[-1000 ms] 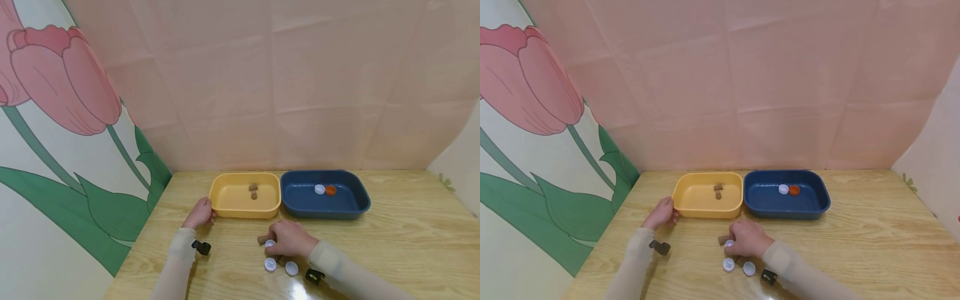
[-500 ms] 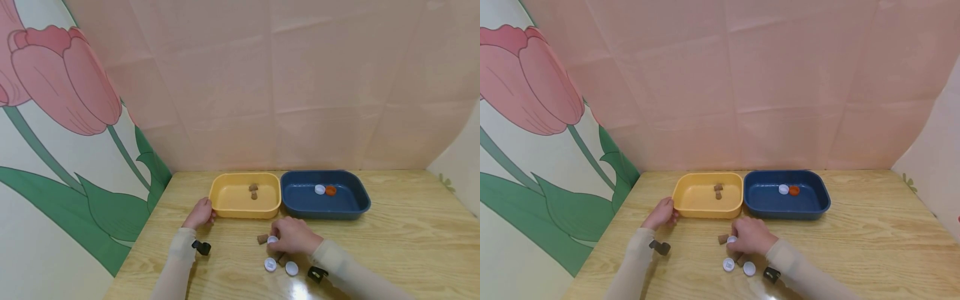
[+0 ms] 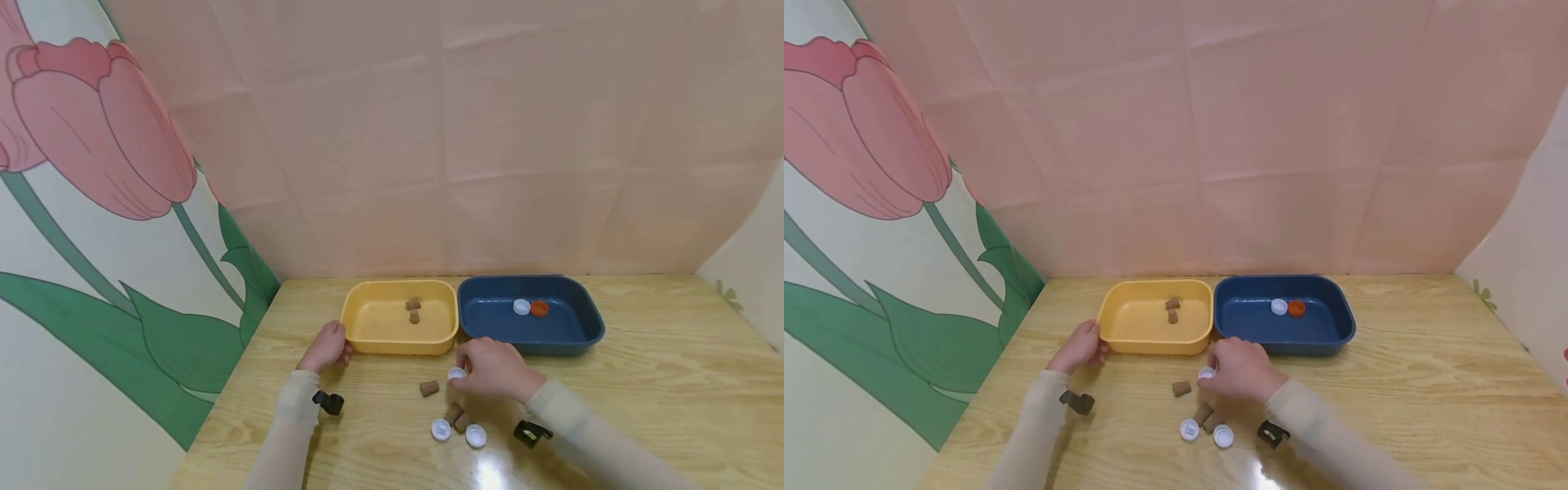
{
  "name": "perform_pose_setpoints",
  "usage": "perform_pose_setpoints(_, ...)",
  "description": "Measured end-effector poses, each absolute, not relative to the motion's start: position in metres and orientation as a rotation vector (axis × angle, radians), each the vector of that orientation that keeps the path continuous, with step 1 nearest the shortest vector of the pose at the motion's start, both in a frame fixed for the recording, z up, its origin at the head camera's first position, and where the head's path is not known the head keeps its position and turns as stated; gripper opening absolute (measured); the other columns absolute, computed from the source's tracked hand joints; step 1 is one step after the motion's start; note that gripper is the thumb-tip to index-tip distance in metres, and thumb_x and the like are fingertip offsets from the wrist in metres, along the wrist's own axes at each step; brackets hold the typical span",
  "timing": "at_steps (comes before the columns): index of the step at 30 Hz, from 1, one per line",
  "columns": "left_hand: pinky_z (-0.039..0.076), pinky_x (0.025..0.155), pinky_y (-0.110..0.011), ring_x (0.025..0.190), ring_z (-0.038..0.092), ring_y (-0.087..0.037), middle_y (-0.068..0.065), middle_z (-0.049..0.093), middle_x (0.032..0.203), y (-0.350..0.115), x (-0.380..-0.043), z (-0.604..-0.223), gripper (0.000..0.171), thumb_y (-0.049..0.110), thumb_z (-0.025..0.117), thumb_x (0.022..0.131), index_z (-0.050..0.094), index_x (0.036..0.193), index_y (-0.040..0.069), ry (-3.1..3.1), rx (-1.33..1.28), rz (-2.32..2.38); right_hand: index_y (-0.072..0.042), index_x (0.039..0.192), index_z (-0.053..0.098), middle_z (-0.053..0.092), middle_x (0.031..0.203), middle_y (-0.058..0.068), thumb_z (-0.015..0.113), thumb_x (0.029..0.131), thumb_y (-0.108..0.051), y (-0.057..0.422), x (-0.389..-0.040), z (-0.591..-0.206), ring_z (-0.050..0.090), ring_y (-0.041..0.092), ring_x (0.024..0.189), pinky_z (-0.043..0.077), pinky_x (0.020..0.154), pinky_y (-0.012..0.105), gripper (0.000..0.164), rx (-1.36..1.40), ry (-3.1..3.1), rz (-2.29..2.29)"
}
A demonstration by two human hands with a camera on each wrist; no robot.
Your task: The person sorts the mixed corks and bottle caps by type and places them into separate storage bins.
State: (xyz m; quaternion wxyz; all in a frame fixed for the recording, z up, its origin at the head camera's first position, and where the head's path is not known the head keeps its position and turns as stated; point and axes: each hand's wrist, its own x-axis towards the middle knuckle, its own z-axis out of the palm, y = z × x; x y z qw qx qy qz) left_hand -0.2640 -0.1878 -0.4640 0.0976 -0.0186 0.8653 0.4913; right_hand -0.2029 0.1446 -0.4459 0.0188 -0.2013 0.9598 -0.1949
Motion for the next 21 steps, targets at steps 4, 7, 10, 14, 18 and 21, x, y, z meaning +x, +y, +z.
perform_pose_setpoints(4, 0.051, 0.053, -0.033, 0.057, 0.053, -0.019, -0.006, 0.053, 0.075, -0.188, -0.264, -0.464, 0.038, 0.018, 0.023, 0.108, 0.052, 0.113, -0.006, 2.558, -0.058, 1.453, -0.026, 0.076, 0.064, 0.052, 0.065, -0.012, 0.080, 0.076, -0.045, 0.156, -0.207, -0.439, 0.048, 0.010, 0.062, 0.038, 0.053, 0.032, 0.025, -0.612, 3.000, -0.613)
perform_pose_setpoints(7, 0.051, 0.053, -0.033, 0.057, 0.053, -0.019, -0.006, 0.053, 0.075, -0.188, -0.264, -0.464, 0.038, 0.018, 0.022, 0.109, 0.052, 0.114, -0.006, 2.555, -0.061, 1.451, -0.025, 0.076, 0.064, 0.053, 0.067, -0.011, 0.079, 0.077, -0.044, 0.166, -0.212, -0.432, 0.049, 0.010, 0.062, 0.038, 0.052, 0.031, 0.023, -0.604, 3.011, -0.615)
perform_pose_setpoints(10, 0.051, 0.053, -0.033, 0.057, 0.053, -0.019, -0.007, 0.053, 0.075, -0.188, -0.264, -0.464, 0.038, 0.018, 0.022, 0.109, 0.052, 0.114, -0.006, 2.556, -0.058, 1.455, -0.025, 0.075, 0.063, 0.054, 0.066, -0.010, 0.077, 0.079, -0.042, 0.176, -0.218, -0.424, 0.049, 0.010, 0.060, 0.038, 0.051, 0.031, 0.022, -0.594, 3.019, -0.612)
perform_pose_setpoints(14, 0.051, 0.053, -0.034, 0.057, 0.054, -0.020, -0.007, 0.053, 0.075, -0.188, -0.263, -0.464, 0.038, 0.017, 0.023, 0.108, 0.052, 0.114, -0.006, 2.562, -0.051, 1.457, -0.023, 0.077, 0.065, 0.056, 0.066, -0.009, 0.077, 0.081, -0.043, 0.191, -0.227, -0.416, 0.050, 0.010, 0.059, 0.039, 0.051, 0.030, 0.024, -0.588, 3.029, -0.621)
perform_pose_setpoints(18, 0.051, 0.053, -0.034, 0.057, 0.054, -0.020, -0.007, 0.053, 0.075, -0.188, -0.263, -0.463, 0.039, 0.017, 0.022, 0.108, 0.052, 0.114, -0.006, 2.567, -0.049, 1.454, -0.020, 0.084, 0.068, 0.059, 0.070, -0.008, 0.077, 0.082, -0.046, 0.205, -0.236, -0.411, 0.052, 0.011, 0.062, 0.040, 0.054, 0.031, 0.028, -0.531, 3.046, -0.610)
perform_pose_setpoints(21, 0.051, 0.053, -0.033, 0.057, 0.054, -0.020, -0.006, 0.053, 0.075, -0.188, -0.263, -0.464, 0.038, 0.017, 0.023, 0.108, 0.053, 0.113, -0.006, 2.570, -0.050, 1.447, -0.018, 0.089, 0.069, 0.061, 0.070, -0.007, 0.075, 0.083, -0.046, 0.215, -0.243, -0.412, 0.053, 0.013, 0.062, 0.040, 0.053, 0.032, 0.030, -0.472, 3.043, -0.615)
